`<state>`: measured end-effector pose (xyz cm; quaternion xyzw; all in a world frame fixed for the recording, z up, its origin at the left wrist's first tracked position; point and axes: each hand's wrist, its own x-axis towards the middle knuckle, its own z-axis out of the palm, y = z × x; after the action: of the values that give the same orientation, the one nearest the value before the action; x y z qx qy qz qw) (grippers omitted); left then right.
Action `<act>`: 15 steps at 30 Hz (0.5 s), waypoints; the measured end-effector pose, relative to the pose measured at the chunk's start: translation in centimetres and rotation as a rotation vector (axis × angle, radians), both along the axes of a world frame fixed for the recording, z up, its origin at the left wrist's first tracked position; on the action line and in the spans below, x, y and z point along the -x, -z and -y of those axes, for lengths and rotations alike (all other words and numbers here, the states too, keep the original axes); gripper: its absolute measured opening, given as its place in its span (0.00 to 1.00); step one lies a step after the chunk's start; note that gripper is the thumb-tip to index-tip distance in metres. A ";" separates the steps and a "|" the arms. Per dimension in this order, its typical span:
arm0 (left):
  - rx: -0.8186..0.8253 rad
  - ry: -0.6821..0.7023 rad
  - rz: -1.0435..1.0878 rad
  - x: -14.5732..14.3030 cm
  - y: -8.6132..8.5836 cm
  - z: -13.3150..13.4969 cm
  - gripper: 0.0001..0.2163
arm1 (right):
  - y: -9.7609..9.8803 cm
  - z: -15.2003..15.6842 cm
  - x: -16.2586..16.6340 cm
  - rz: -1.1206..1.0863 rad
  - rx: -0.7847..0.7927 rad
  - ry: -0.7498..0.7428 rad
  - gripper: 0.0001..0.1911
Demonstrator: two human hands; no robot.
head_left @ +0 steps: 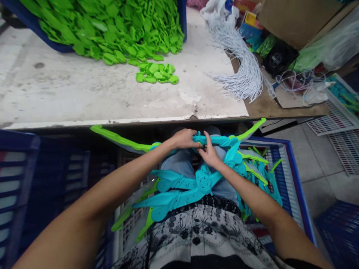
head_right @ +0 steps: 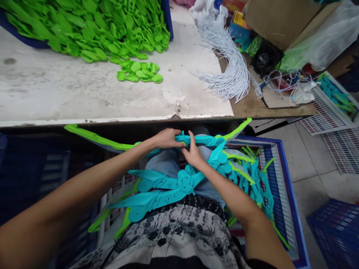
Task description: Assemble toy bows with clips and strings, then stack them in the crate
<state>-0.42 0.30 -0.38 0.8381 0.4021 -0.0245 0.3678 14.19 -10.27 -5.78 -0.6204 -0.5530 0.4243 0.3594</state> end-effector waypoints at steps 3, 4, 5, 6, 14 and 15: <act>-0.009 0.011 0.034 0.1 0.3 0.1 0.17 | -0.4 0.0 0.0 0.003 0.017 -0.004 0.42; -0.009 0.017 0.047 0.2 0.3 0.0 0.17 | -0.5 0.0 0.0 0.015 0.022 -0.010 0.41; -0.008 0.023 0.052 0.2 0.4 0.0 0.17 | -0.8 0.0 0.0 0.030 0.028 -0.018 0.41; -0.007 0.026 0.051 0.2 0.4 0.0 0.17 | -1.0 0.0 0.1 0.045 0.036 -0.024 0.41; -0.053 0.008 -0.048 -0.2 0.8 -0.1 0.19 | -0.9 -0.2 0.3 0.105 0.047 -0.016 0.40; -0.062 0.014 -0.041 -0.2 0.9 -0.1 0.19 | -0.8 -0.2 0.4 0.107 0.041 -0.008 0.39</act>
<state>-0.25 0.38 -1.33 0.8513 0.4043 -0.0317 0.3330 13.84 -10.06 -4.97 -0.6473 -0.5652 0.4031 0.3148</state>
